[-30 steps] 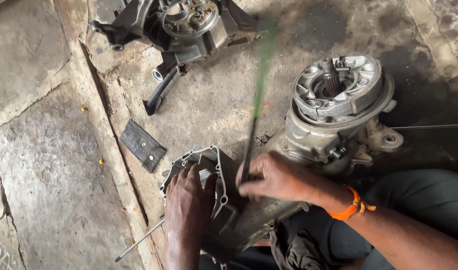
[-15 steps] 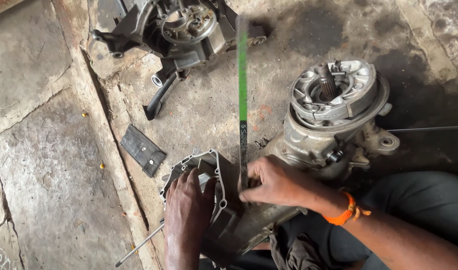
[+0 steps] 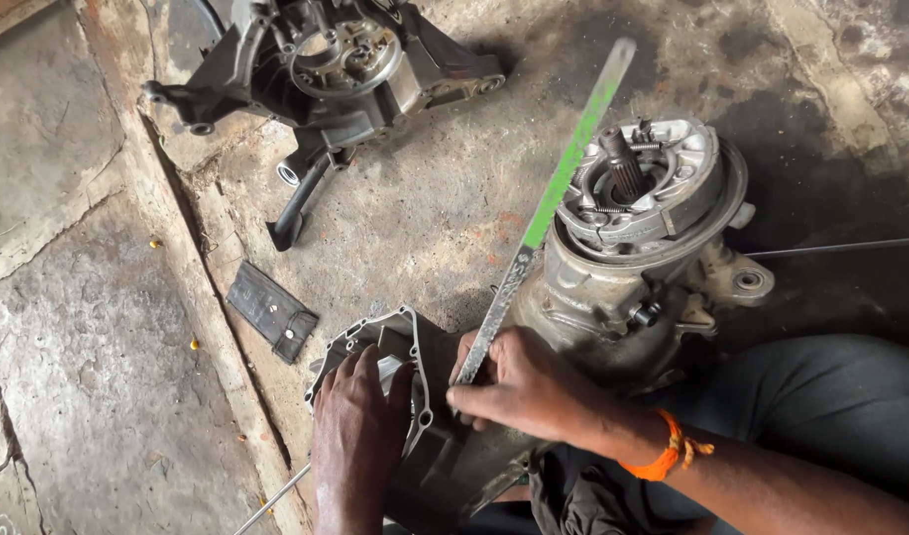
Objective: The person sits on the floor holding a motorcycle engine crankcase between their legs and files its edge with a flat file, repeatedly stroking the metal surface while steadying the casing with the other hand.
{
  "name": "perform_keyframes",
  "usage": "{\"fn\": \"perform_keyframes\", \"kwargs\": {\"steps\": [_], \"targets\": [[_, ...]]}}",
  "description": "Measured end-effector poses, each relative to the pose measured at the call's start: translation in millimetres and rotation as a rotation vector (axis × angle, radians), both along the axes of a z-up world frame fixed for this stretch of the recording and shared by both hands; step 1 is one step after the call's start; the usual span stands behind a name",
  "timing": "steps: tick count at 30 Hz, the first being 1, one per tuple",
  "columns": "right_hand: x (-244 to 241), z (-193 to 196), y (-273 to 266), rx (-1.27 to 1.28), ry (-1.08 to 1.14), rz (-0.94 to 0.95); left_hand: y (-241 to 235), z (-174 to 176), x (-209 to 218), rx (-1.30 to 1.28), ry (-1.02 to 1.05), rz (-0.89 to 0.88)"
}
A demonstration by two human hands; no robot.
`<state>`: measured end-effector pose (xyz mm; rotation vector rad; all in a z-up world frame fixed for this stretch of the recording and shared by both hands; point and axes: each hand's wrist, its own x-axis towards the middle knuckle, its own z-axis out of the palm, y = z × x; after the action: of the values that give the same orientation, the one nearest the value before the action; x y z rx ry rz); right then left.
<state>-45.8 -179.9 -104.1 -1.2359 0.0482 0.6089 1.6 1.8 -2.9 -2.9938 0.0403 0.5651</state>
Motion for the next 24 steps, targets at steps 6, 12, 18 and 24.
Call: {"fn": "perform_keyframes", "kwargs": {"steps": [6,12,18,24], "targets": [[6.4,21.2,2.3,-0.28,0.028,0.005,-0.9,0.8,0.6,0.026,0.025,-0.001],[3.4,11.8,2.1,-0.43,-0.094,0.084,5.0,-3.3,-1.2,0.018,0.004,-0.066],[-0.6,-11.4,6.9,0.151,-0.089,-0.104,1.0,0.6,-0.4,-0.006,-0.01,-0.034],[-6.1,-11.3,13.7,0.312,-0.035,-0.148,2.7,-1.3,-2.7,-0.012,-0.031,-0.027]]}}
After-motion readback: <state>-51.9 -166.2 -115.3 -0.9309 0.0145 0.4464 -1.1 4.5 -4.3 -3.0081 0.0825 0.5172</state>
